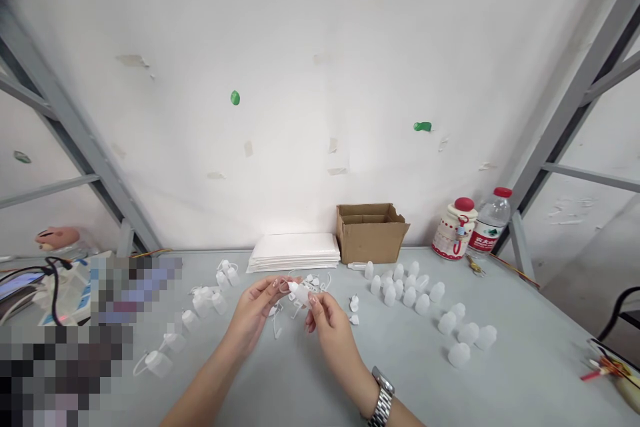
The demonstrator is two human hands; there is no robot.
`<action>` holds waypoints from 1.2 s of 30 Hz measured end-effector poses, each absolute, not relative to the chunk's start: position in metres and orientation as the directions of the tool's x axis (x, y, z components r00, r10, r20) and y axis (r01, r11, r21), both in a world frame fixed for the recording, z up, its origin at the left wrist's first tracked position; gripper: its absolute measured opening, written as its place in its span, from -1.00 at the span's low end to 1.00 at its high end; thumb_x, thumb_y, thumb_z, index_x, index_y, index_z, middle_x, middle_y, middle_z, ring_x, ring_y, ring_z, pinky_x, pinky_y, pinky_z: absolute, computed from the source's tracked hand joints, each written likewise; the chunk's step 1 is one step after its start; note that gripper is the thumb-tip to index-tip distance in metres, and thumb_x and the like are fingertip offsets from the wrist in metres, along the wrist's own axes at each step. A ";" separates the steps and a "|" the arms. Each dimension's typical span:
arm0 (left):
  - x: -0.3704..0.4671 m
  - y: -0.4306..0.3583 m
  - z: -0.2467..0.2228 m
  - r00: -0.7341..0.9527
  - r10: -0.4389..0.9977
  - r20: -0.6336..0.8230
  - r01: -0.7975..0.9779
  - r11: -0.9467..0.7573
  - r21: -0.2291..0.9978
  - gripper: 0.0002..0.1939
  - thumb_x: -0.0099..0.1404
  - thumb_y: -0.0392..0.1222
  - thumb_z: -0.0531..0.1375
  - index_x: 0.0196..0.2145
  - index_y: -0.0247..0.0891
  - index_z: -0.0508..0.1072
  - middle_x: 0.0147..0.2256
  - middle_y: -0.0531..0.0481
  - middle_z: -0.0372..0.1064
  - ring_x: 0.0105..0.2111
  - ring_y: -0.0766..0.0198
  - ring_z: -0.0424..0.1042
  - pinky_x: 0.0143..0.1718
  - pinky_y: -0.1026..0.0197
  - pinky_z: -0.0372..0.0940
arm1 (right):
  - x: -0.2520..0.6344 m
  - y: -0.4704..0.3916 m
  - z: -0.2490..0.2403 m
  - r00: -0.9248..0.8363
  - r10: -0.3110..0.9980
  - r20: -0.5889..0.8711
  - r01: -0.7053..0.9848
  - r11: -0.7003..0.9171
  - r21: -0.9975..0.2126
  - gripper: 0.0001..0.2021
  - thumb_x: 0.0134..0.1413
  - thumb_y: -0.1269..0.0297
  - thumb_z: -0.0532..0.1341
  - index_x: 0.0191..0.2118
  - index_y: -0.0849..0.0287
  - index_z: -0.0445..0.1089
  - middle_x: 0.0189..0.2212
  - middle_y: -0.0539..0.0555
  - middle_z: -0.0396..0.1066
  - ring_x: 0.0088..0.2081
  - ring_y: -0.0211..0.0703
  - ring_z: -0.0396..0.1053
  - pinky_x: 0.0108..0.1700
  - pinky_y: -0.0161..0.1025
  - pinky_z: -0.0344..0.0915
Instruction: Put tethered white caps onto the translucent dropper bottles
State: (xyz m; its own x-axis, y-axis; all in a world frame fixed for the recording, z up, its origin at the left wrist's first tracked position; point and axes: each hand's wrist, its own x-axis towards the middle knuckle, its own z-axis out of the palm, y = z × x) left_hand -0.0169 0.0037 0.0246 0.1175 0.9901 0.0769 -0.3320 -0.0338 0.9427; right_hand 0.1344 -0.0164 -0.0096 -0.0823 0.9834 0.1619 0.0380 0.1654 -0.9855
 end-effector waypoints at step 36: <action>-0.011 -0.017 -0.016 0.241 0.352 0.904 0.621 -0.772 0.135 -0.51 0.14 -0.43 0.03 0.05 -0.22 0.19 -0.31 -0.13 0.35 -0.35 0.22 0.37 -0.31 0.18 0.31 | -0.002 0.078 -0.005 -0.500 0.847 0.182 0.772 0.531 -0.349 -0.83 0.07 0.23 0.16 -0.37 0.24 0.40 -0.38 0.14 0.50 -0.27 -0.04 0.40 -0.14 -0.16 0.09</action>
